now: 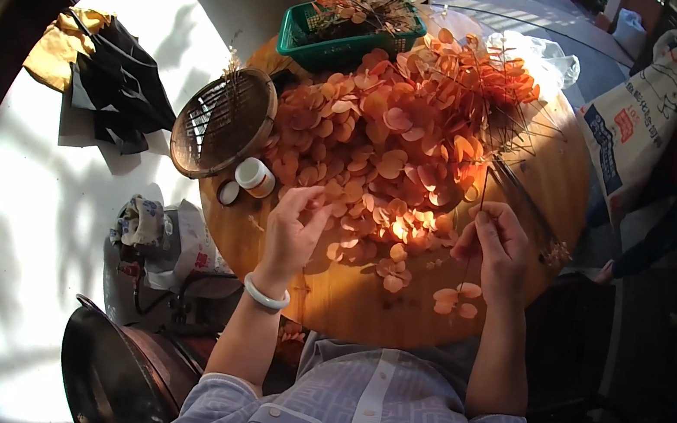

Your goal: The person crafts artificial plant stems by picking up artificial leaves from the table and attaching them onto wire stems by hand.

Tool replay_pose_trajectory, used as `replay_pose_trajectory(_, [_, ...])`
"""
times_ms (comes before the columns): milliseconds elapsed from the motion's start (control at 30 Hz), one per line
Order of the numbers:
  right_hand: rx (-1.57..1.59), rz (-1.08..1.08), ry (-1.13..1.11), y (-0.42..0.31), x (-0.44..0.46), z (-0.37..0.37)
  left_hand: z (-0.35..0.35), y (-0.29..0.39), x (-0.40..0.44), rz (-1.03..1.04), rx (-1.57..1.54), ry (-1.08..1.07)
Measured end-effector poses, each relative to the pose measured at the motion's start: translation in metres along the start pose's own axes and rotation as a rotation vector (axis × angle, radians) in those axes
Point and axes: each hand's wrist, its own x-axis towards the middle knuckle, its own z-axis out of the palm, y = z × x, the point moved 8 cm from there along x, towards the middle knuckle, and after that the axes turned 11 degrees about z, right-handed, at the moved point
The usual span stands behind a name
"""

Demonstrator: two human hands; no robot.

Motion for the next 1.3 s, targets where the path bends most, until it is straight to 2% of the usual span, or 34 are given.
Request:
replay_pose_trajectory(67, [-0.061, 0.012, 0.01, -0.003, -0.004, 0.001, -0.015, -0.033, 0.005, 0.031, 0.325, -0.017])
replay_pose_trajectory(133, [-0.154, 0.016, -0.034, 0.003, -0.005, 0.004, -0.014, -0.057, 0.004, -0.014, 0.481, -0.071])
replay_pose_trajectory(233, [-0.259, 0.016, -0.074, 0.008, -0.005, 0.008, -0.002, -0.071, 0.004, -0.067, 0.509, -0.177])
replay_pose_trajectory(567, [-0.433, -0.083, -0.084, 0.005, -0.004, -0.013, 0.003, -0.071, 0.016, -0.077, 0.551, -0.275])
replay_pose_trajectory(767, [-0.441, -0.063, -0.058, 0.021, -0.006, -0.027, 0.007, -0.036, 0.062, 0.018, 0.428, -0.107])
replay_pose_trajectory(867, [-0.501, -0.097, -0.039, 0.018, -0.012, -0.029, 0.032, -0.015, 0.095, 0.129, 0.288, -0.071])
replay_pose_trajectory(900, [-0.528, -0.117, -0.033, 0.016, -0.014, -0.028, 0.045, -0.018, 0.105, 0.087, 0.229, -0.124])
replay_pose_trajectory(1000, [-0.568, -0.152, -0.03, 0.011, -0.024, -0.027, 0.074, -0.013, 0.139, 0.282, 0.329, -0.037])
replay_pose_trajectory(1033, [-0.58, -0.155, -0.032, 0.011, -0.026, -0.027, 0.083, -0.019, 0.15, 0.191, 0.368, -0.106])
replay_pose_trajectory(1167, [-0.628, -0.17, -0.02, 0.013, -0.039, -0.038, 0.108, -0.038, 0.179, 0.181, 0.476, -0.291])
replay_pose_trajectory(1267, [-0.644, -0.161, -0.001, 0.017, -0.049, -0.047, 0.111, -0.045, 0.181, 0.073, 0.566, -0.453])
replay_pose_trajectory(1300, [-0.644, -0.154, 0.008, 0.018, -0.051, -0.05, 0.105, -0.043, 0.18, 0.08, 0.54, -0.407])
